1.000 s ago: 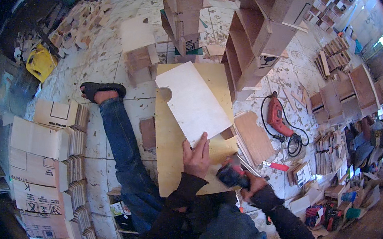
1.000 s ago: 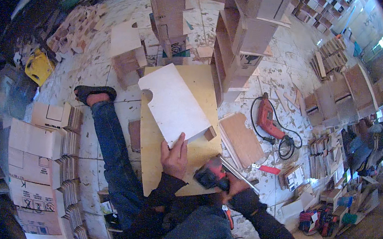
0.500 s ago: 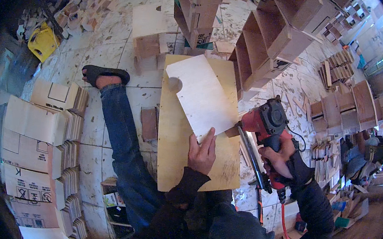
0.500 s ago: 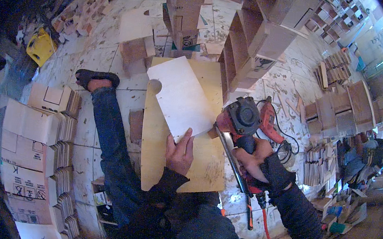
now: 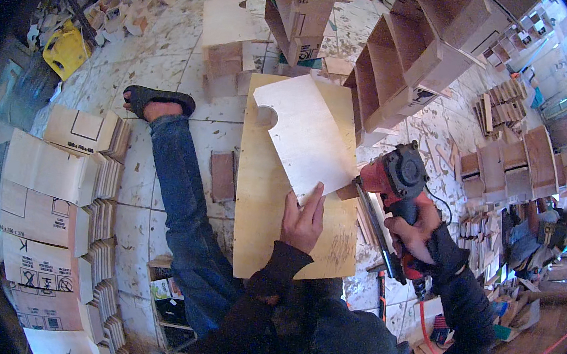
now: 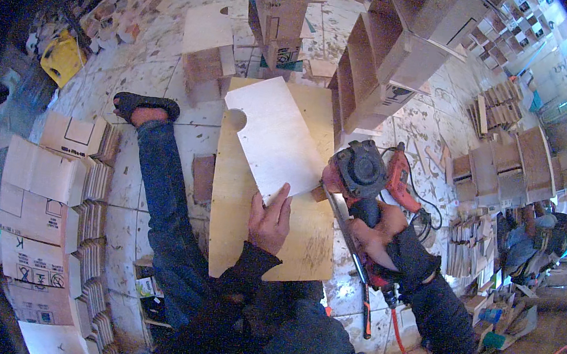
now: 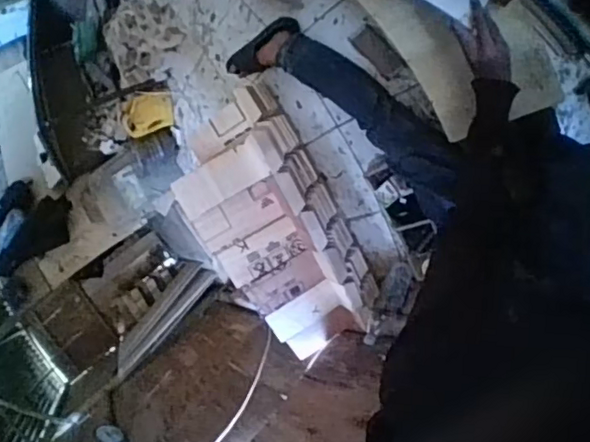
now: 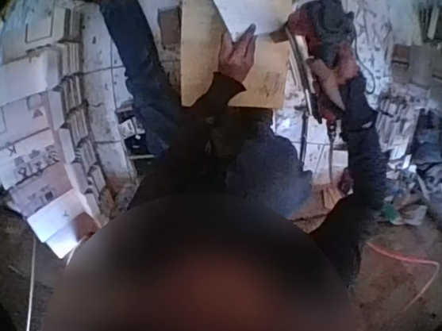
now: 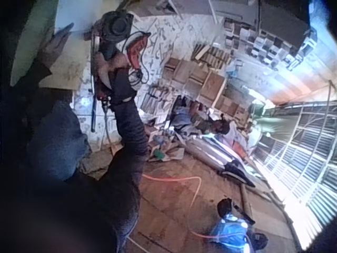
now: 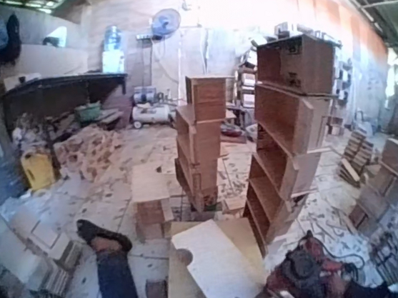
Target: The person assembles a small wooden box by attaching side panels to a base using a pneumatic nail gun. They align each panel, drive nails along the edges, and occasionally use a hammer to adjust the fit. The assembled box is placed on the floor.
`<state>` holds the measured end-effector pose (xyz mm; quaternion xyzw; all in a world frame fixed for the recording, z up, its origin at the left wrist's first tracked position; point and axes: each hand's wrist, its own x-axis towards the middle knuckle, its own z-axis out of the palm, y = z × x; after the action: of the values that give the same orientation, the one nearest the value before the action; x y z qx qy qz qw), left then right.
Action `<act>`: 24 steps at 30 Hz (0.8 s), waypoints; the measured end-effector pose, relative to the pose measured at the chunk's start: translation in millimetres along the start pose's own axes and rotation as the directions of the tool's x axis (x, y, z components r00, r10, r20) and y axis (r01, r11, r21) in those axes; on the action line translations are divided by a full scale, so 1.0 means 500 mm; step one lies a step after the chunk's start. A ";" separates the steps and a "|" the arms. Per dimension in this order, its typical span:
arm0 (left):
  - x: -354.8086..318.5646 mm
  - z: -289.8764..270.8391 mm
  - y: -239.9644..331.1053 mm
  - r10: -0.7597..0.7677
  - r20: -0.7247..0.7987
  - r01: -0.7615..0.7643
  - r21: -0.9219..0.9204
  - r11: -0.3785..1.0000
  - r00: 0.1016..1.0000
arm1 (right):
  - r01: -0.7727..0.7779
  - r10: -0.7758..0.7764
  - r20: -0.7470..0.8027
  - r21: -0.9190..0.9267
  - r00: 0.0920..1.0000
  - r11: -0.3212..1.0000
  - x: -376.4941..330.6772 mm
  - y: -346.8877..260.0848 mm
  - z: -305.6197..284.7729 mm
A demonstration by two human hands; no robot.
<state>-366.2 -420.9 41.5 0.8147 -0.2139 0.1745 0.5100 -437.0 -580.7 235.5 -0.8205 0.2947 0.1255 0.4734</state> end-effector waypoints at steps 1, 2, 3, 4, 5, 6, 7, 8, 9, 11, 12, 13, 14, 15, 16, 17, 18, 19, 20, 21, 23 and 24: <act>0.001 0.001 -0.001 -0.006 0.002 0.006 -0.004 1.000 1.000 | 0.008 -0.008 0.000 0.009 1.000 1.000 -0.004 -0.001 0.004; 0.002 0.001 -0.004 0.006 0.014 -0.006 -0.005 1.000 1.000 | -0.056 0.056 0.010 -0.047 0.998 0.997 -0.006 -0.002 0.010; 0.001 0.000 -0.006 0.006 0.021 -0.006 -0.007 1.000 1.000 | -0.004 0.004 0.049 -0.012 0.999 1.000 -0.011 -0.003 0.018; 0.001 -0.001 -0.008 0.009 0.028 -0.008 -0.002 1.000 1.000 | -0.012 0.011 0.075 0.015 0.997 1.000 -0.013 -0.004 0.026; 0.001 -0.001 -0.009 0.023 0.020 -0.023 -0.012 1.000 1.000 | -0.004 0.002 0.083 0.025 0.997 1.000 -0.014 -0.005 0.033; 0.001 0.000 -0.011 0.035 0.015 -0.035 -0.017 0.999 0.999 | 0.001 -0.004 0.090 0.035 0.996 0.999 -0.014 -0.007 0.039; 0.002 0.001 -0.012 0.053 -0.002 -0.053 -0.019 0.998 0.999 | 0.008 -0.012 0.097 0.044 0.995 0.999 -0.014 -0.010 0.043; 0.002 0.003 -0.013 0.055 -0.004 -0.055 -0.031 0.998 0.998 | -0.003 0.000 0.102 0.027 0.995 1.000 -0.013 -0.012 0.046; 0.002 0.004 -0.013 0.061 -0.017 -0.062 -0.040 0.997 0.998 | -0.015 0.014 0.107 0.008 0.994 1.000 -0.013 -0.015 0.048; 0.002 0.006 -0.014 0.078 -0.029 -0.079 -0.047 0.996 0.997 | -0.022 0.025 0.109 -0.022 0.994 1.000 -0.011 -0.020 0.050; 0.002 0.007 -0.015 0.090 -0.029 -0.091 -0.045 0.995 0.996 | -0.017 0.020 0.107 -0.034 0.994 0.999 -0.010 -0.022 0.050; 0.001 0.007 -0.015 0.087 -0.023 -0.088 -0.037 0.995 0.996 | -0.013 0.017 0.105 -0.045 0.994 0.999 -0.009 -0.024 0.050; 0.001 0.006 -0.015 0.095 -0.019 -0.096 -0.040 0.995 0.995 | -0.021 0.025 0.105 -0.044 0.994 0.999 -0.008 -0.024 0.050; 0.000 0.006 -0.016 0.091 -0.012 -0.091 -0.037 0.995 0.996 | -0.028 0.032 0.105 -0.043 0.994 0.999 -0.008 -0.024 0.051; 0.001 0.005 -0.016 0.080 -0.005 -0.080 -0.037 0.996 0.997 | -0.034 0.038 0.103 -0.042 0.994 0.999 -0.008 -0.022 0.052; 0.001 0.005 -0.017 0.081 0.004 -0.081 -0.034 0.996 0.997 | -0.006 0.010 0.075 -0.043 0.997 0.999 -0.010 -0.019 0.054; 0.002 0.004 -0.018 0.077 0.013 -0.076 -0.031 0.997 0.997 | 0.023 -0.021 0.046 -0.045 0.999 0.999 -0.013 -0.015 0.057; 0.004 0.003 -0.019 0.073 0.020 -0.072 -0.028 0.997 0.997 | 0.054 -0.053 0.018 -0.048 0.998 0.997 -0.016 -0.010 0.060; 0.006 0.002 -0.020 0.082 0.015 -0.082 -0.020 0.996 0.997 | 0.034 -0.034 -0.007 -0.013 0.999 0.999 -0.021 -0.004 0.062; 0.007 0.001 -0.021 0.089 0.011 -0.089 -0.013 0.996 0.996 | 0.013 -0.012 -0.030 0.022 0.999 1.000 -0.029 0.003 0.063; 0.010 -0.001 -0.022 0.086 0.009 -0.086 -0.019 0.996 0.996 | 0.003 -0.006 -0.090 -0.025 0.996 1.000 -0.041 0.015 0.069; 0.011 -0.002 -0.022 0.077 0.012 -0.076 -0.034 0.997 0.997 | 0.093 -0.095 -0.085 -0.024 0.992 0.995 -0.046 0.018 0.066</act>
<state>-355.9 -416.8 36.2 0.7983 -0.2512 0.1847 0.5153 -458.5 -547.6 223.1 -0.8428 0.2747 0.0705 0.4575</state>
